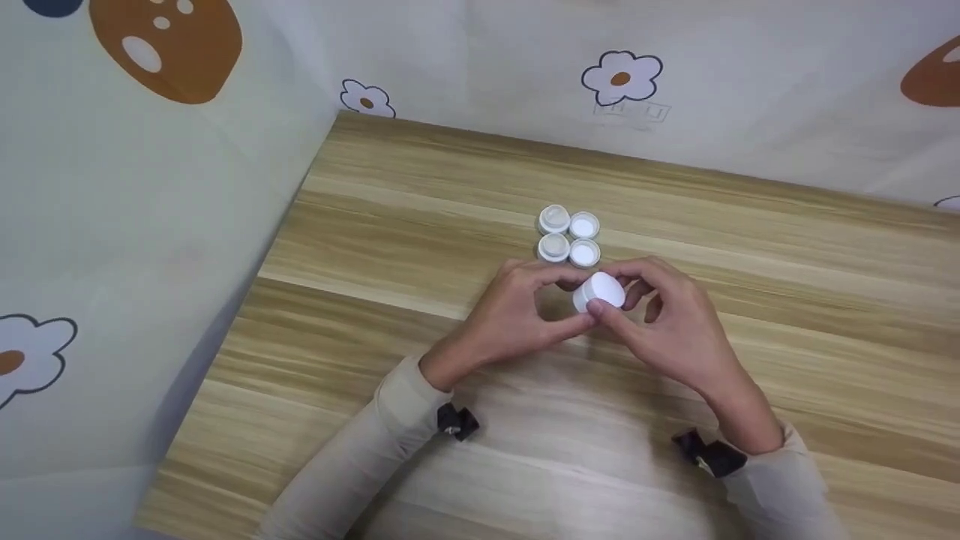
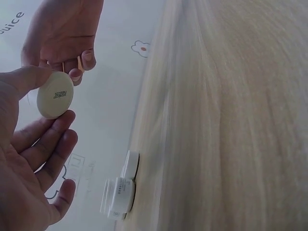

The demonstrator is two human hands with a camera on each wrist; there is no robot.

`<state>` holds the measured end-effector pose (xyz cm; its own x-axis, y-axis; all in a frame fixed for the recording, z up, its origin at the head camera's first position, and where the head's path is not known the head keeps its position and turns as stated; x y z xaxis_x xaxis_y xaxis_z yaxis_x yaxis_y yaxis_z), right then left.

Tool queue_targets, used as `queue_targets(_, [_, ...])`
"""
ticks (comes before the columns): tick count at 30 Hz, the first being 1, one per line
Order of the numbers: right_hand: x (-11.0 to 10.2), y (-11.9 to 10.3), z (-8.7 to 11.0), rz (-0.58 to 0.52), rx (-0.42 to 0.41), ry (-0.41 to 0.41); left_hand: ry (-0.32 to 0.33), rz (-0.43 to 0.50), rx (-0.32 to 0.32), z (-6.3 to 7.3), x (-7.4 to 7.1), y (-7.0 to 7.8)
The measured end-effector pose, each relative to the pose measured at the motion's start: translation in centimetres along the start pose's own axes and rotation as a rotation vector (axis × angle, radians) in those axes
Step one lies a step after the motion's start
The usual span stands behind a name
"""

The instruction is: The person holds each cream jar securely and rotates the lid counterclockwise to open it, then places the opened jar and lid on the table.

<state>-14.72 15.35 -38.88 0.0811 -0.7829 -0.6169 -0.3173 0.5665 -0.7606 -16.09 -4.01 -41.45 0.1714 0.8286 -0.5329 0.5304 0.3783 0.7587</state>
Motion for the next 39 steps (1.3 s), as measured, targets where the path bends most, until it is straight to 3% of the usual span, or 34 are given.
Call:
queue_targets(15, [-0.01,-0.27,0.02,0.029,-0.014,-0.028,-0.009,-0.036,-0.053,0.14,0.01,-0.10])
queue_targets(26, [0.00,0.03,0.05,0.012,0.014,0.013,0.000,-0.034,-0.006,0.03,0.15,0.14])
queue_targets(39, [0.13,-0.28,0.15,0.043,-0.044,-0.018,-0.012,-0.058,0.010,0.21,0.15,-0.01])
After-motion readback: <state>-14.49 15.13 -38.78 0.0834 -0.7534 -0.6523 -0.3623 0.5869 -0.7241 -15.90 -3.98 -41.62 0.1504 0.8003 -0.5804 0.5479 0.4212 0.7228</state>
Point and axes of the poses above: each hand's wrist, its own z-axis away from the middle knuckle, its own x-axis out of the palm, y = z × x, the point moved 4 cm from there along -z, towards the middle knuckle, and after that the axes turned 1 degree about y, right-handed, at the moved point
